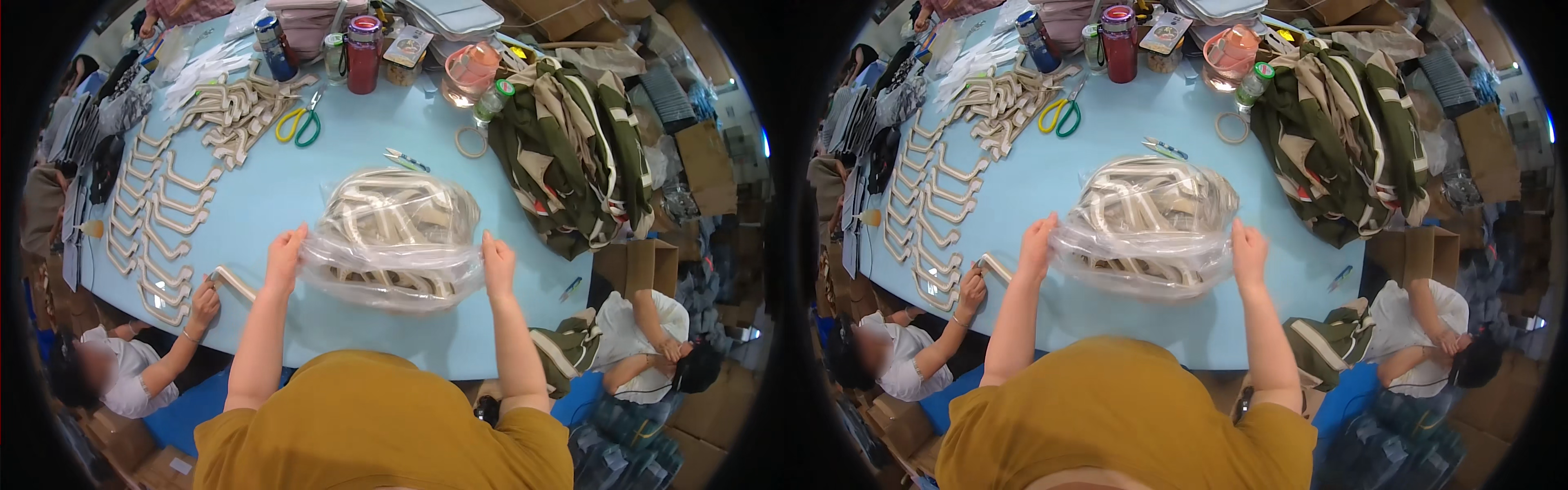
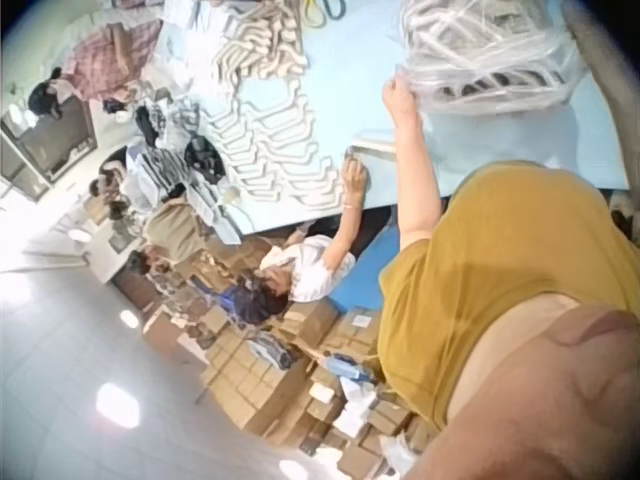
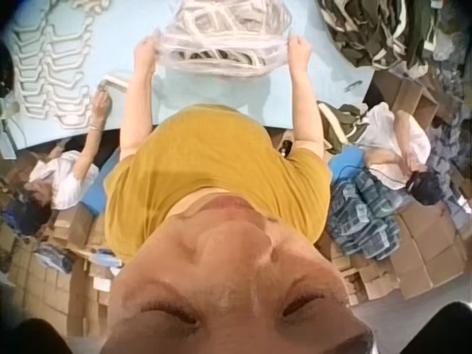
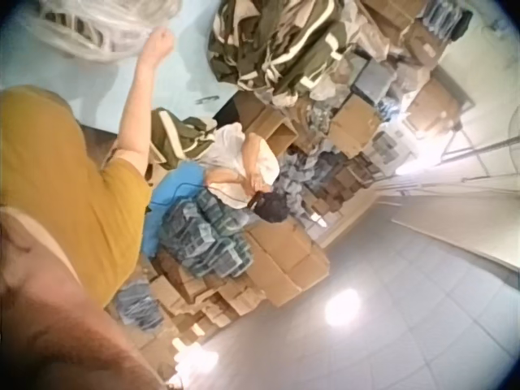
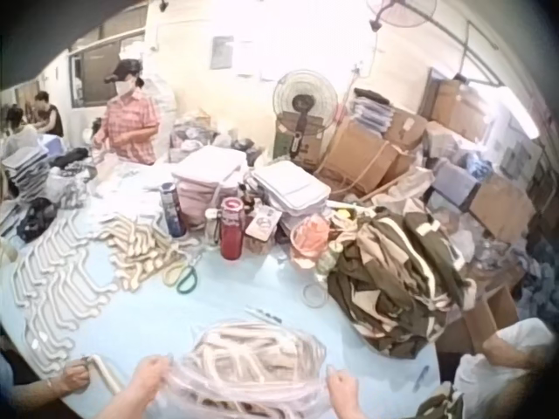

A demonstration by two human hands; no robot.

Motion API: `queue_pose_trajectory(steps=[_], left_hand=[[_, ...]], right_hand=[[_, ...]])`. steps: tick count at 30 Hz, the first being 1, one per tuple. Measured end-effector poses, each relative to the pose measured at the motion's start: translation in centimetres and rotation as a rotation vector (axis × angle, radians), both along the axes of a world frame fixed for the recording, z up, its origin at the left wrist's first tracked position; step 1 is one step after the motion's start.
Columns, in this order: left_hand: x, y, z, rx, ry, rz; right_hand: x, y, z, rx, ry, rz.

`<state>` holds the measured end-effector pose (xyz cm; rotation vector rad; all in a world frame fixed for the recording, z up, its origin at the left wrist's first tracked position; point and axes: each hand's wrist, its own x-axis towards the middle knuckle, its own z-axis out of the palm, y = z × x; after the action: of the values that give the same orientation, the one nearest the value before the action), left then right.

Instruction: Trim excess material from leather bag handles using scissors.

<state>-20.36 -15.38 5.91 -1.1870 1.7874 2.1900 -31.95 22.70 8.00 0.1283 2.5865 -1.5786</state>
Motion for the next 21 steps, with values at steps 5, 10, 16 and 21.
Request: queue_pose_trajectory(steps=[5, 10, 16, 21], left_hand=[[0.1, 1.8, -5.4, 0.268, -0.016, 0.079], [-1.2, 3.5, -3.2, 0.700, 0.126, -0.026], [-4.8, 3.9, 1.9, 0.563, 0.093, 0.044], [-14.3, 1.0, 2.0, 0.462, 0.277, -0.047]], right_hand=[[1.6, -0.7, -6.3, 0.451, 0.267, -0.199], [1.8, -5.1, -1.9, -0.900, -0.667, -0.228], [-2.1, -5.4, 0.4, -0.945, -0.524, -0.159], [-10.3, -7.7, 0.3, -0.986, -0.359, -0.041]])
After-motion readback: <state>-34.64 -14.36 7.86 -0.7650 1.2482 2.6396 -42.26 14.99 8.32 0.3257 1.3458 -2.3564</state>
